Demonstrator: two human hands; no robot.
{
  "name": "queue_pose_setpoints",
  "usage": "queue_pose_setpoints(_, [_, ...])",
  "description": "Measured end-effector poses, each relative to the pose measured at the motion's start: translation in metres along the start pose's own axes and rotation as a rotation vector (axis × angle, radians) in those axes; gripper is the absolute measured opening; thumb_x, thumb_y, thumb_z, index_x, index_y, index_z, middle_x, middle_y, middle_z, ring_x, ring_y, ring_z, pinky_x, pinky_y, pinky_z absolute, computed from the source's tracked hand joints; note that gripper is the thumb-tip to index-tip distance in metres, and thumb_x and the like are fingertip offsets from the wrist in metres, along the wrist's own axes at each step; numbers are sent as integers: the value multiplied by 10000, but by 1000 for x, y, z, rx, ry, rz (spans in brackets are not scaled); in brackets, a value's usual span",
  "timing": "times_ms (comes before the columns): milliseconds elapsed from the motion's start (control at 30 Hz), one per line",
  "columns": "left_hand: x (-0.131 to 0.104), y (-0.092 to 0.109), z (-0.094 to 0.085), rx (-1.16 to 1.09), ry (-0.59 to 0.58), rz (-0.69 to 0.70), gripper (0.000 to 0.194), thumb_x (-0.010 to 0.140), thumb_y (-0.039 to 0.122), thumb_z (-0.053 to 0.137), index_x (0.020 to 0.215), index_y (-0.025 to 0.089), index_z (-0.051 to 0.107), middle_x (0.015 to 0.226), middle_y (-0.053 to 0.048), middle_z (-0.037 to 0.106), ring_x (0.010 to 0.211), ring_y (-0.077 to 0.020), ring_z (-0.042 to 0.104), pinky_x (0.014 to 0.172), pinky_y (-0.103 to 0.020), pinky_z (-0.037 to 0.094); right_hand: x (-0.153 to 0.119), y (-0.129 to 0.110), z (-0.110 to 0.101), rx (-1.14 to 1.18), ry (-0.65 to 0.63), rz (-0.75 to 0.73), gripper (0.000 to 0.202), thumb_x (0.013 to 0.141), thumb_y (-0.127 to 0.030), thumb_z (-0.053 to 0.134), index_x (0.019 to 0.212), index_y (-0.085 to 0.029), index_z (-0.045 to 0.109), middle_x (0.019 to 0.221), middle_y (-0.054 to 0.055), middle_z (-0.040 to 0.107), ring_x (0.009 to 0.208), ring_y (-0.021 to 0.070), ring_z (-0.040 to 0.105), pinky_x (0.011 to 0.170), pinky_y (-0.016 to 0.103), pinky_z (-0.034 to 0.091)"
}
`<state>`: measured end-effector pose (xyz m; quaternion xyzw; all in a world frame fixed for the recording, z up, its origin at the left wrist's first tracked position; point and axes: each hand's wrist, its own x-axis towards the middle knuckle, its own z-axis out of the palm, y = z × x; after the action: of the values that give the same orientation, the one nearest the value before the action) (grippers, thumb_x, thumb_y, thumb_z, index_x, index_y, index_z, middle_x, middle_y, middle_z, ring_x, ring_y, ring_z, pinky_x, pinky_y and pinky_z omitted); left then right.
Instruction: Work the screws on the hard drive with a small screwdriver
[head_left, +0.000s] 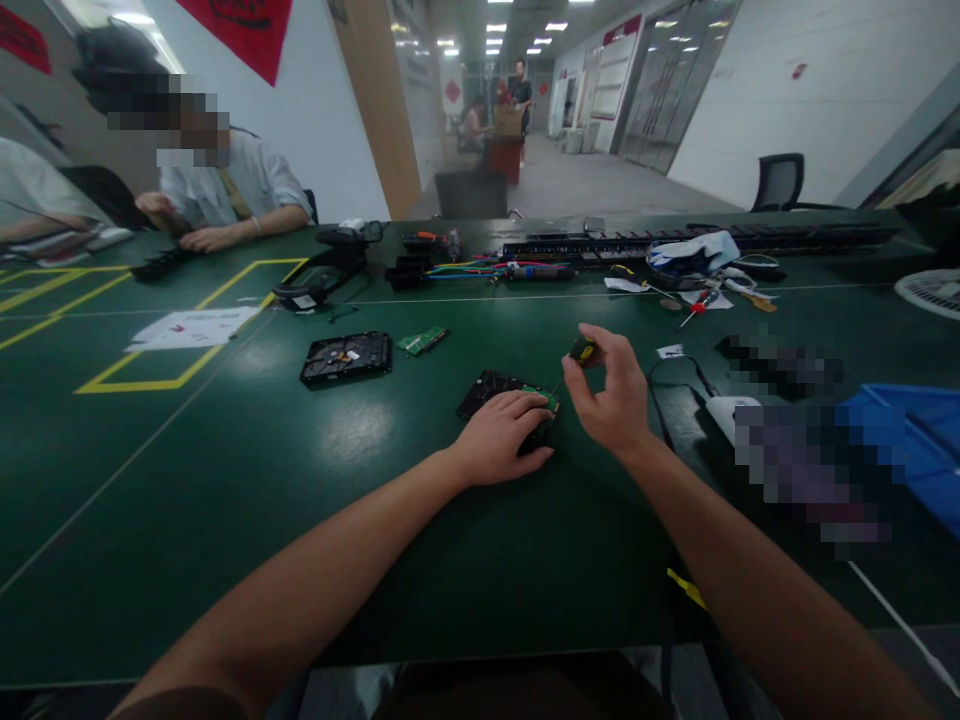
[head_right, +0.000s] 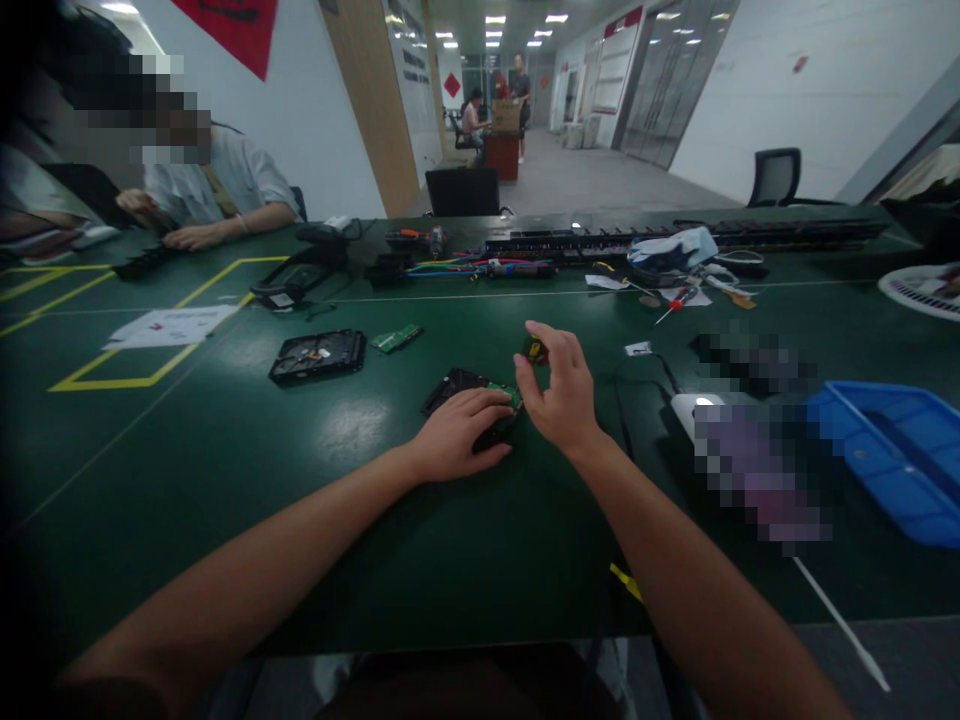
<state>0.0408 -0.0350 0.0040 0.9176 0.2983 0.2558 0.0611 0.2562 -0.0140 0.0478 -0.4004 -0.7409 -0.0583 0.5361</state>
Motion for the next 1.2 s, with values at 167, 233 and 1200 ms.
queue_pose_setpoints(167, [0, 0, 0, 4, -1, 7, 489, 958, 463, 678, 1367, 205, 605, 1462, -137, 615, 1399, -322, 564, 1195, -530, 464, 2, -3, -1, -7, -12, -26, 493, 976, -223, 652, 1448, -318, 541, 1220, 87, 674, 1027, 255, 673, 875, 466, 615])
queue_pose_setpoints(233, [0, 0, 0, 3, 0, 9, 492, 957, 462, 680, 1364, 197, 605, 1457, -140, 619, 1396, -321, 565, 1196, -522, 464, 3, -4, -2, -10, -21, -38, 490, 985, -219, 638, 1456, -317, 543, 1206, 88, 679, 1040, 257, 678, 900, 471, 611])
queue_pose_setpoints(1200, [0, -1, 0, 17, 0, 0, 492, 954, 462, 682, 1356, 187, 608, 1456, -138, 623, 1385, -326, 571, 1197, -519, 458, 1, -3, -1, 61, -83, -12, 539, 1039, -232, 540, 1561, -341, 458, 1383, 86, 677, 1136, 260, 700, 1011, 496, 598])
